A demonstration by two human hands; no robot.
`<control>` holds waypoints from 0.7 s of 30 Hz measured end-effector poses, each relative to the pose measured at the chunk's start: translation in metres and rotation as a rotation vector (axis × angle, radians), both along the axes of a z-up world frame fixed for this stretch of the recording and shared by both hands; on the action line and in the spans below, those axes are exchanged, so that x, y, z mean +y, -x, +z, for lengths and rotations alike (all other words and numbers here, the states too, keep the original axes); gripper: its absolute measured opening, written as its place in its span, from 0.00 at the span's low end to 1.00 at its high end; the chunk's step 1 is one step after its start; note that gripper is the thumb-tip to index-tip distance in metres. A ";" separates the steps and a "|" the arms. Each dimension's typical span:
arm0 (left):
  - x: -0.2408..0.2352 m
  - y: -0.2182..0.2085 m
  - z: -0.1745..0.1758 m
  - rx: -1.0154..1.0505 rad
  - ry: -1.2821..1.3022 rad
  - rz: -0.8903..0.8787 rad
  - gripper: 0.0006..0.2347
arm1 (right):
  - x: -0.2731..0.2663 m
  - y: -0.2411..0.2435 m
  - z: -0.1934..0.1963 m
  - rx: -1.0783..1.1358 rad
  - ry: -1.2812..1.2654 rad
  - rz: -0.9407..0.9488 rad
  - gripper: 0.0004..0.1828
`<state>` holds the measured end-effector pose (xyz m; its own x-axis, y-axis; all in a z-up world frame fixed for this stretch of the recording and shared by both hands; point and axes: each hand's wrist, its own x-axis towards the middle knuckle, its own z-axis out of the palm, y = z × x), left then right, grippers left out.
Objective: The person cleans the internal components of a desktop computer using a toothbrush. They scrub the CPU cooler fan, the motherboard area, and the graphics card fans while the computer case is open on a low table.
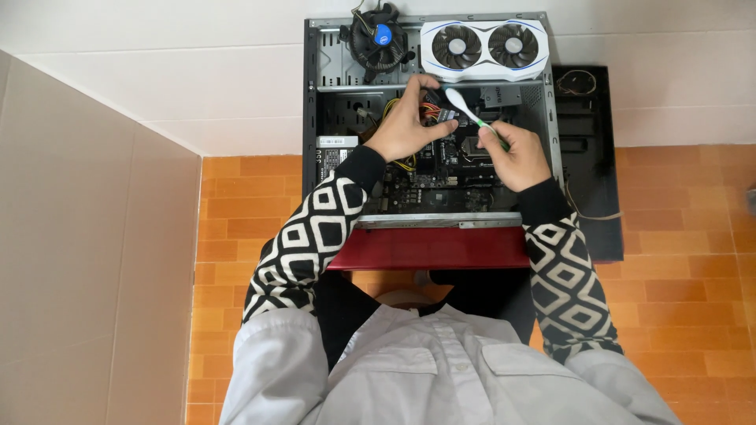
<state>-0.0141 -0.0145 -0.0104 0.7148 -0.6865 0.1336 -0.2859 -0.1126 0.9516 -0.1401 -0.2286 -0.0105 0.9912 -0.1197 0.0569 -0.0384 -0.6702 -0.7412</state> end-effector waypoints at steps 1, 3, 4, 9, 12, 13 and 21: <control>-0.001 0.000 -0.001 0.000 0.000 -0.001 0.23 | 0.001 0.000 0.001 0.000 0.000 -0.001 0.21; -0.002 0.001 -0.002 0.011 0.043 -0.025 0.21 | 0.003 0.001 0.003 0.035 -0.020 0.036 0.19; -0.002 0.001 -0.004 0.011 0.043 -0.024 0.21 | 0.003 0.001 0.003 0.035 -0.020 0.037 0.19; -0.002 -0.002 -0.012 -0.067 -0.071 -0.037 0.24 | 0.002 0.001 0.003 0.040 -0.007 -0.032 0.20; -0.005 -0.007 -0.024 -0.151 -0.113 -0.029 0.23 | 0.003 0.001 0.003 0.032 -0.021 -0.004 0.20; -0.005 -0.008 -0.025 -0.152 -0.113 -0.029 0.23 | 0.002 0.001 0.003 0.032 -0.020 -0.004 0.20; -0.006 -0.007 -0.016 -0.186 0.031 0.006 0.17 | 0.002 0.001 0.003 -0.001 -0.006 -0.021 0.21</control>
